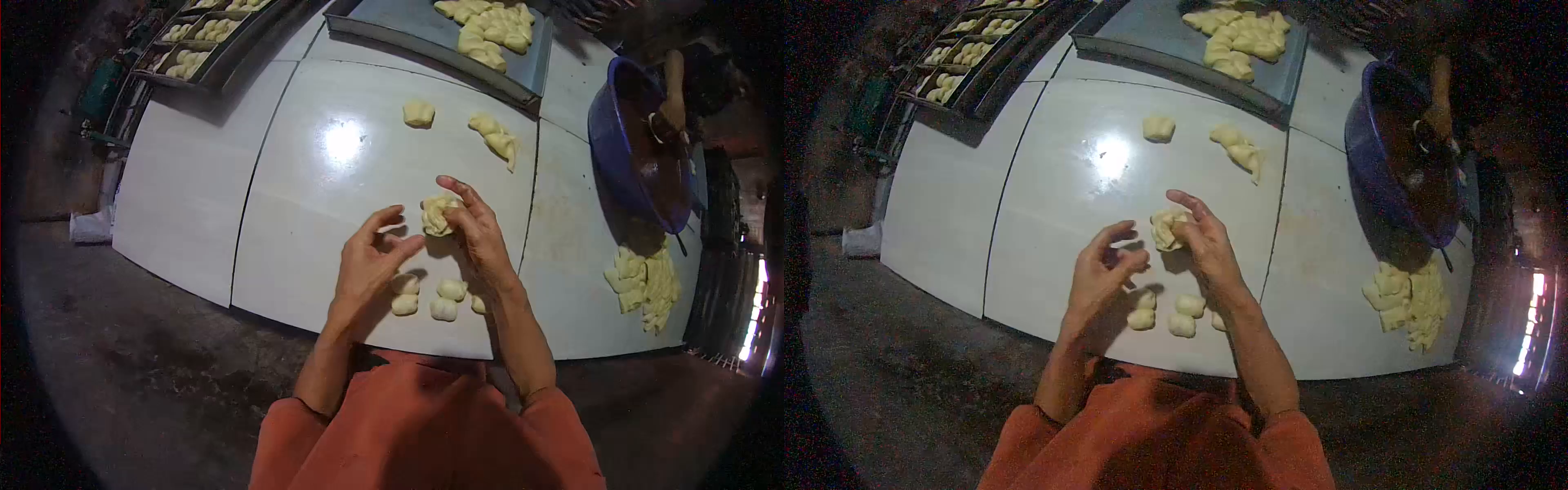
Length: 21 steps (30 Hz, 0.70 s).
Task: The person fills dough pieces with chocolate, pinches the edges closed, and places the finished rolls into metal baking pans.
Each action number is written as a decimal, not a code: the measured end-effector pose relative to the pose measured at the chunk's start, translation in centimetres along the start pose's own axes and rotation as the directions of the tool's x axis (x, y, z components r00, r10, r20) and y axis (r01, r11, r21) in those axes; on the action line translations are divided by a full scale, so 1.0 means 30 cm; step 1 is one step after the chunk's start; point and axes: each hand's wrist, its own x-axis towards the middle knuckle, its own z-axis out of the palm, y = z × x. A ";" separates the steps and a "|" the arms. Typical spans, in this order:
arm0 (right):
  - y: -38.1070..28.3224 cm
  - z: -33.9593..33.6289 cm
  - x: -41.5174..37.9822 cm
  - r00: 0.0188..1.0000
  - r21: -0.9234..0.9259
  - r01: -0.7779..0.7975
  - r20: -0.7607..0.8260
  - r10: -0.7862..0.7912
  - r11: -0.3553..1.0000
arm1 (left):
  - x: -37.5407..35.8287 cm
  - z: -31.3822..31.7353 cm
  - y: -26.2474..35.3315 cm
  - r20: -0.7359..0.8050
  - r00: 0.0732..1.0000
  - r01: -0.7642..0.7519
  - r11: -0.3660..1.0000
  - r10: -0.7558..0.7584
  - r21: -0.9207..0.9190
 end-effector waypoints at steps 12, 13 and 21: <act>-0.019 -0.150 -0.162 0.994 -0.155 0.080 -0.055 -0.089 0.985 | 0.015 0.192 0.060 0.184 0.974 -0.161 0.976 0.133 0.149; -0.005 -0.170 -0.163 0.994 -0.152 0.084 -0.060 -0.094 0.985 | 0.017 0.208 0.058 0.188 0.969 -0.187 0.972 0.159 0.145; -0.019 -0.323 -0.207 0.918 -0.439 0.205 -0.224 -0.327 0.875 | 0.055 0.374 0.101 0.274 0.936 -0.284 0.936 0.222 0.208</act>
